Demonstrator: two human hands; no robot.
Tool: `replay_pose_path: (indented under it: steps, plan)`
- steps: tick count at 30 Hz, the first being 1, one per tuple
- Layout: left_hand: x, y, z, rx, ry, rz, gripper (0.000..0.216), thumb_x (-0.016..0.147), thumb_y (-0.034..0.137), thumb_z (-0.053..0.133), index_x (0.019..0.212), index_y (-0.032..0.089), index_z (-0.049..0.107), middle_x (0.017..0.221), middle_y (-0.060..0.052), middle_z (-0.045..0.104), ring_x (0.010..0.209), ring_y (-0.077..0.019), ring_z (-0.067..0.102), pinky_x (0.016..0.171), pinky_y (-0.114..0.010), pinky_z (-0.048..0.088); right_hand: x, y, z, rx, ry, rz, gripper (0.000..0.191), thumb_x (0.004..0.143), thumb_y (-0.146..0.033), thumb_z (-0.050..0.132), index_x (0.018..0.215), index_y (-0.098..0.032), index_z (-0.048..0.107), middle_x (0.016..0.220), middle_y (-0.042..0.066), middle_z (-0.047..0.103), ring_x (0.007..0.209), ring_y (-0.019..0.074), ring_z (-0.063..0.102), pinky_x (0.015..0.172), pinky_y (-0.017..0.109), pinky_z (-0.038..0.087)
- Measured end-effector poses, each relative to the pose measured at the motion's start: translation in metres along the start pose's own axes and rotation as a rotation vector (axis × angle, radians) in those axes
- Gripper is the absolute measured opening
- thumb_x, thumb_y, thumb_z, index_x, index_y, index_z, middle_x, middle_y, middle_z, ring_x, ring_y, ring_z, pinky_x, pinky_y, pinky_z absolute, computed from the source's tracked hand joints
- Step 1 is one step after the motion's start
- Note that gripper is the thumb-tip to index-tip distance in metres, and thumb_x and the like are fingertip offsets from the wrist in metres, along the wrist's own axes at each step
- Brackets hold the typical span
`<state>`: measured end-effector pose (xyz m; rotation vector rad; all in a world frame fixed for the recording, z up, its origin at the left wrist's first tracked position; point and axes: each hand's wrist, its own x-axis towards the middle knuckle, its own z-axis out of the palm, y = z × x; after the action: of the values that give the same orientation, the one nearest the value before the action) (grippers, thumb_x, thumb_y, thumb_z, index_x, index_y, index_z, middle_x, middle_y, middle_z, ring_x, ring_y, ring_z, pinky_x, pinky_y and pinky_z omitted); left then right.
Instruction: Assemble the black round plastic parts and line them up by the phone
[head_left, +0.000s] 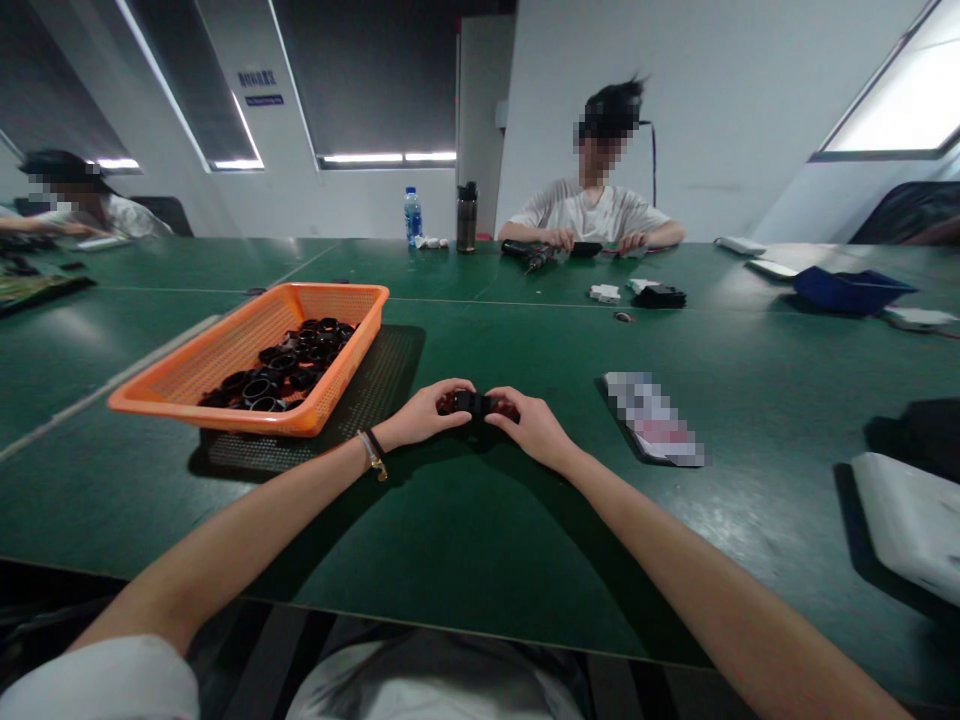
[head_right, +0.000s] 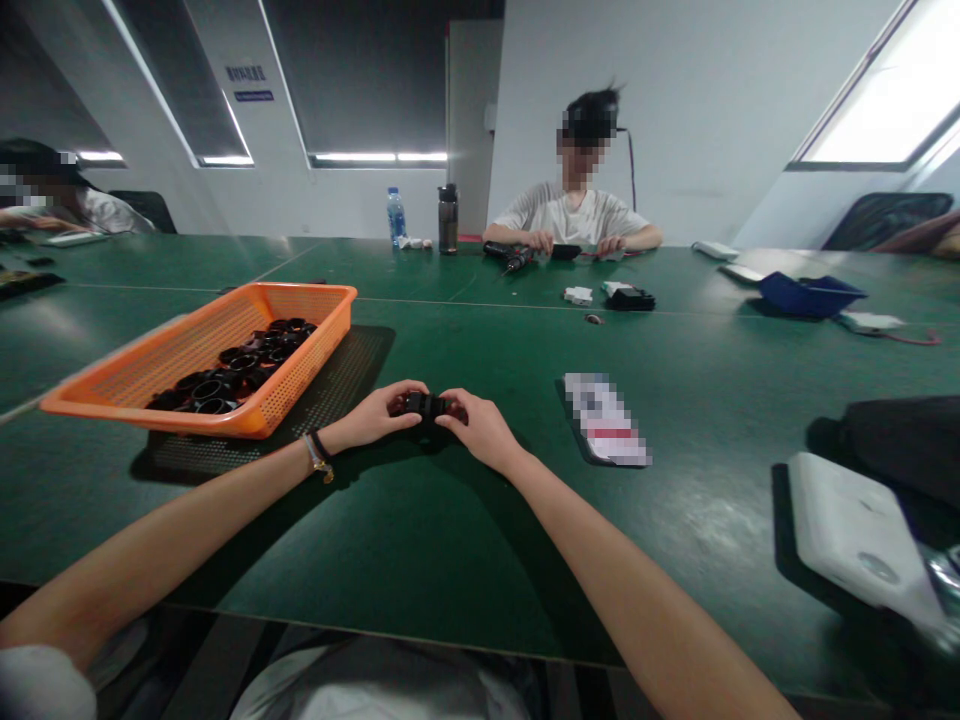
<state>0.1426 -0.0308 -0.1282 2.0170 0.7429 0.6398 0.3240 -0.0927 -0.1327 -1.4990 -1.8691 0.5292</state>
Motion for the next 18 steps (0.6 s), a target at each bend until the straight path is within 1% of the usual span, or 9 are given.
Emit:
replay_pose_path:
  steps: [9,18]
  plan:
    - [-0.0003,0.0001,0.0003,-0.004,-0.004,0.007,0.036,0.070,0.024,0.059,0.103,0.014,0.053,0.096,-0.005,0.057,0.082,-0.0141,0.053,0.075,-0.026,0.044,-0.0007,-0.0041,-0.0024,-0.012,-0.021,0.017,0.019,0.078,-0.019,0.055,0.097,-0.017,0.057,0.077,0.001,0.064,0.067,0.0132,0.057,0.065,0.027,0.044]
    - [-0.0006,0.0011,-0.0002,0.013,-0.001,0.004,0.035,0.070,0.023,0.059,0.103,0.014,0.053,0.098,-0.005,0.057,0.084,-0.0143,0.054,0.077,-0.027,0.044,0.0004,-0.0015,-0.0004,-0.009,-0.025,0.027,0.021,0.078,-0.020,0.055,0.099,-0.016,0.056,0.080,0.003,0.065,0.070,0.0138,0.058,0.067,0.028,0.045]
